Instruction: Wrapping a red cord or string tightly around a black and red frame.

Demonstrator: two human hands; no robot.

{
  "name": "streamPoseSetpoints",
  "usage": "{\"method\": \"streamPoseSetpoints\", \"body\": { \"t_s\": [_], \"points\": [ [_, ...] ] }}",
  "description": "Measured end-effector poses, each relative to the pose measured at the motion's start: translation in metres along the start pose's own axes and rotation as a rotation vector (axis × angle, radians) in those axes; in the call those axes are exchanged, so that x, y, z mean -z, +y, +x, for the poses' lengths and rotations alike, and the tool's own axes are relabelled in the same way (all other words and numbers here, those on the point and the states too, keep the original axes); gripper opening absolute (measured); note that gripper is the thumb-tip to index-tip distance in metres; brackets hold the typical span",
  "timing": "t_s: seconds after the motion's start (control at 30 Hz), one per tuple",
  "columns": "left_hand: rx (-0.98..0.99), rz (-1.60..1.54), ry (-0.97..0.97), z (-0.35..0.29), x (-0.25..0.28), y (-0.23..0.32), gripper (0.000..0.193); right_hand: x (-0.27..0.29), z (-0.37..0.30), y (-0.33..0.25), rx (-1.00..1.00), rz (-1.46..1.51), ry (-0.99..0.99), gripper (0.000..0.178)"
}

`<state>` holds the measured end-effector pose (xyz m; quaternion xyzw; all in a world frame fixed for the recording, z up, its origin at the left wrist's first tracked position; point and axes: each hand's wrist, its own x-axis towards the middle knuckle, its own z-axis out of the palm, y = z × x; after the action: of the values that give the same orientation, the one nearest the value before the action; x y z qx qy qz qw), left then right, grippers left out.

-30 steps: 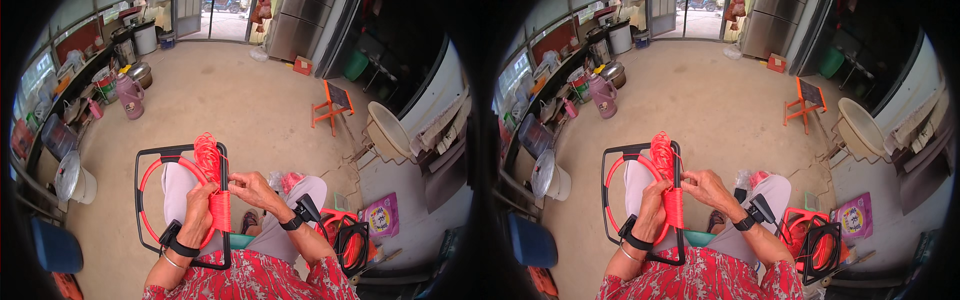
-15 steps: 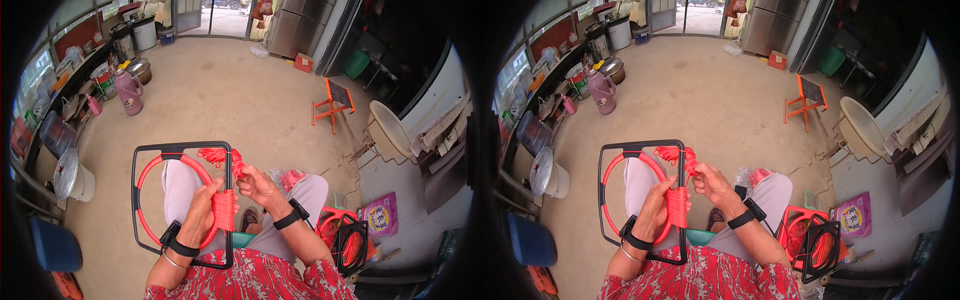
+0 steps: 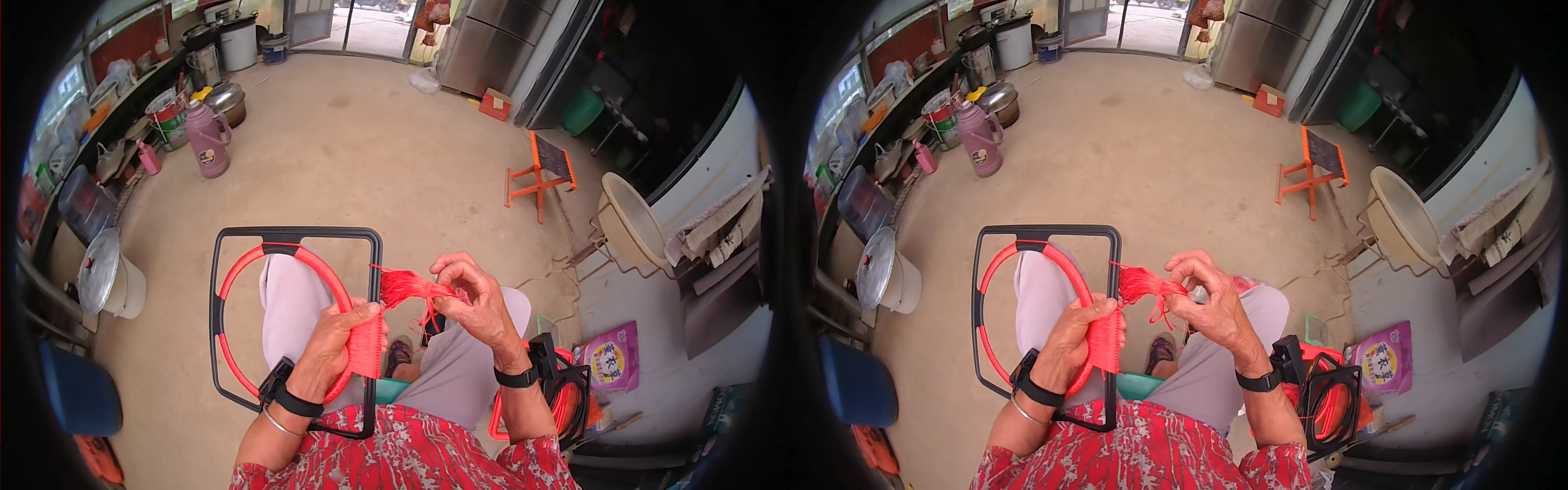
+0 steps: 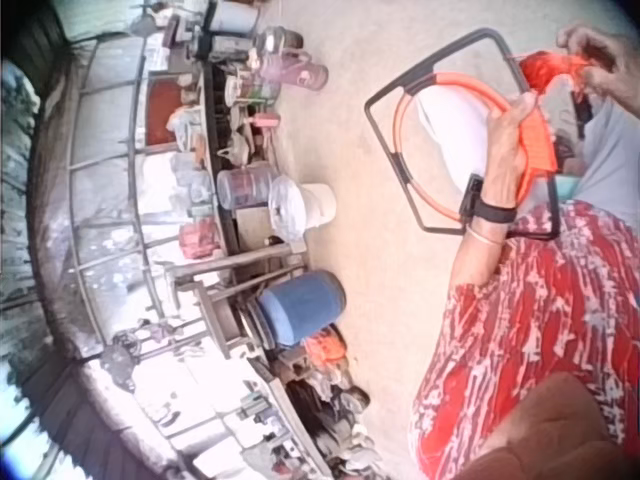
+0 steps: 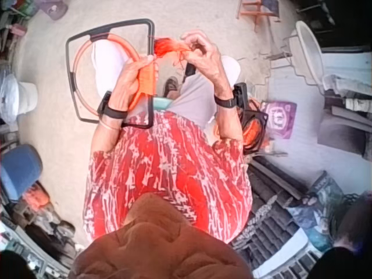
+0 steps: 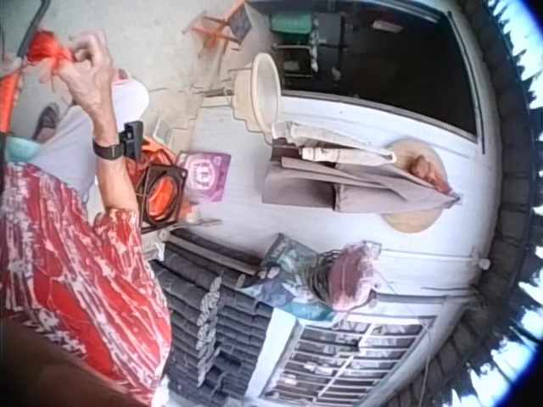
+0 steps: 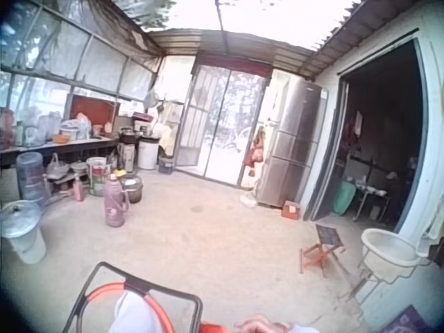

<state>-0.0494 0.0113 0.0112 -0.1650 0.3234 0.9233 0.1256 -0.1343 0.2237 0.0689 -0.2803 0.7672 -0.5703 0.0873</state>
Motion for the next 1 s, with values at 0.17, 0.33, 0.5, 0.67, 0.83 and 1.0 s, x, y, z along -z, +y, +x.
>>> {"method": "streamPoseSetpoints", "body": {
  "t_s": [0.17, 0.33, 0.5, 0.67, 0.83, 1.0],
  "points": [
    [-0.024, 0.022, -0.008, -0.002, 0.003, -0.003, 0.017, -0.044, 0.007, -0.023, 0.16, 0.632, 0.115, 0.025],
    [-0.129, -0.071, 0.123, 0.01, -0.002, -0.013, 0.021, -0.086, 0.024, -0.012, 0.019, 0.212, -0.015, 0.022],
    [-0.082, -0.157, -0.037, 0.007, 0.01, -0.015, 0.018, -0.085, 0.027, -0.043, 0.101, 0.867, -0.05, 0.029],
    [-0.034, 0.039, 0.059, 0.001, 0.005, -0.004, 0.019, -0.041, 0.01, -0.06, 0.061, 1.051, 0.035, 0.031],
    [-0.023, -0.002, 0.04, -0.001, 0.004, -0.003, 0.015, 0.013, -0.043, -0.049, -0.179, 1.229, 0.087, 0.025],
    [0.096, -0.185, -0.114, 0.0, 0.003, 0.006, 0.032, 0.004, -0.069, -0.03, -0.404, 0.305, 0.225, 0.034]
  ]
}}
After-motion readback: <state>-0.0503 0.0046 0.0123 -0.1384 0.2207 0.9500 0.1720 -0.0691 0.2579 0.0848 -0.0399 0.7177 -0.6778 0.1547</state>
